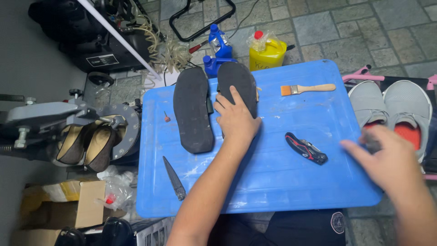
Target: The person uses a utility knife to trim the edges of a green slide sandal. They hold the sandal with one hand and carefully scrape along the perimeter of the sole with the other, removing excess material. The person rotates the sandal to access different sides and continues trimming until the edges appear even.
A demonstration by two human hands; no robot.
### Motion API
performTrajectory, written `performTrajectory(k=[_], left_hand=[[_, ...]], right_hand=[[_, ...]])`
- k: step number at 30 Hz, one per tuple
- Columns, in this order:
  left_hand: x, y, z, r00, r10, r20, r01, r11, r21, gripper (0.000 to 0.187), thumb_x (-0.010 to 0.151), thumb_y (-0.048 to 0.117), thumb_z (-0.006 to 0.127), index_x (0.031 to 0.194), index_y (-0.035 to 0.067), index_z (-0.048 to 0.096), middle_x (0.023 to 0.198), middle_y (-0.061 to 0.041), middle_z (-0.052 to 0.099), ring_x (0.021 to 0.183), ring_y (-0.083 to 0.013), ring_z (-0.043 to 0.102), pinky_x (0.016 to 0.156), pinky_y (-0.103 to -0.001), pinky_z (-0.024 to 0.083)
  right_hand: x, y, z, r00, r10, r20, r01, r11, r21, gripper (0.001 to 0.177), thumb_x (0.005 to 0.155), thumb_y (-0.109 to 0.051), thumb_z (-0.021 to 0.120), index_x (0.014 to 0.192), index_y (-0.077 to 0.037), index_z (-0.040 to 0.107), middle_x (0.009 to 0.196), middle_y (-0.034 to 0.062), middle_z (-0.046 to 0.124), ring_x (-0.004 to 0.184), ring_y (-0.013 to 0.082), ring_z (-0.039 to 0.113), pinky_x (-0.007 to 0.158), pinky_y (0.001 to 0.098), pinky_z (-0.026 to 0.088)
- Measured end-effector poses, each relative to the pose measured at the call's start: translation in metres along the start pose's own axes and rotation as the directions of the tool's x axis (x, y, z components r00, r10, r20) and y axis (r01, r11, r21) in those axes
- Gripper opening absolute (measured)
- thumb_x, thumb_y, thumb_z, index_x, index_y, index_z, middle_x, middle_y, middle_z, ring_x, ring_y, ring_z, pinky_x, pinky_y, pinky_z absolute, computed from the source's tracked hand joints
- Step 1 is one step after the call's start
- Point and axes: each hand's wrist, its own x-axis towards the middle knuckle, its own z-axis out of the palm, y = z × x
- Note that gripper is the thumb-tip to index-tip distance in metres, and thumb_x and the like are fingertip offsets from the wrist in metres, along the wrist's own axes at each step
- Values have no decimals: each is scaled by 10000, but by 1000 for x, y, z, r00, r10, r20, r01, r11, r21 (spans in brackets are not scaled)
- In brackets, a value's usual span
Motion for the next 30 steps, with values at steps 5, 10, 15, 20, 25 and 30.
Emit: performTrajectory(k=[5, 10, 15, 20, 25, 30], left_hand=[[1, -36, 10, 997, 25, -79, -52, 933, -357, 973, 764, 383, 801, 1549, 48, 333, 1405, -318, 469, 1276, -463, 449, 1022, -528, 465], [-35, -117, 34, 799, 578, 169, 520, -521, -677, 784, 943, 304, 535, 1635, -26, 371, 1356, -282, 566, 1136, -506, 580, 996, -578, 526], [-86, -116, 53, 685, 691, 232, 721, -598, -349, 815, 780, 316, 510, 1502, -49, 407, 1409, -235, 586, 1277, -413, 628, 1069, -537, 525], [-95, -106, 78, 674, 687, 270, 724, -545, -422, 606, 1048, 292, 564, 1516, -79, 458, 1380, -267, 619, 1220, -367, 653, 1054, -486, 545], [-100, -98, 61, 783, 610, 123, 517, -527, -675, 481, 1029, 135, 689, 1440, -39, 508, 1326, -180, 646, 1197, -266, 675, 1044, -421, 563], [-104, -83, 39, 779, 622, 82, 545, -605, -581, 481, 1028, 99, 700, 1442, -39, 495, 1314, -170, 648, 1199, -260, 685, 1045, -400, 575]], right_hand=[[-17, -136, -1, 937, -290, 194, 296, 955, -2, 425, 703, -315, 827, 1059, -100, 740, 1042, 68, 711, 930, 318, 701, 765, 406, 552], [-6, -143, -2, 955, -257, 147, 276, 953, -123, 389, 760, -269, 829, 1114, -126, 756, 1058, 87, 697, 969, 333, 687, 810, 425, 542], [-20, -139, 17, 972, -233, 3, 221, 924, 313, 278, 922, -188, 766, 1169, -64, 743, 1046, 70, 693, 871, 182, 636, 747, 302, 491], [-56, -148, 57, 949, -204, 240, -128, 445, 886, 479, 929, -63, 684, 1389, 15, 574, 1081, 53, 674, 713, 5, 519, 574, 171, 390], [-78, -173, 49, 933, -284, 221, -191, 131, 973, 641, 922, -15, 679, 1500, 106, 428, 1244, 160, 633, 923, 130, 620, 758, 255, 494], [-84, -190, 27, 914, -365, 176, -167, 58, 984, 707, 925, -46, 732, 1519, 141, 397, 1244, 201, 636, 1060, 205, 649, 931, 345, 539]])
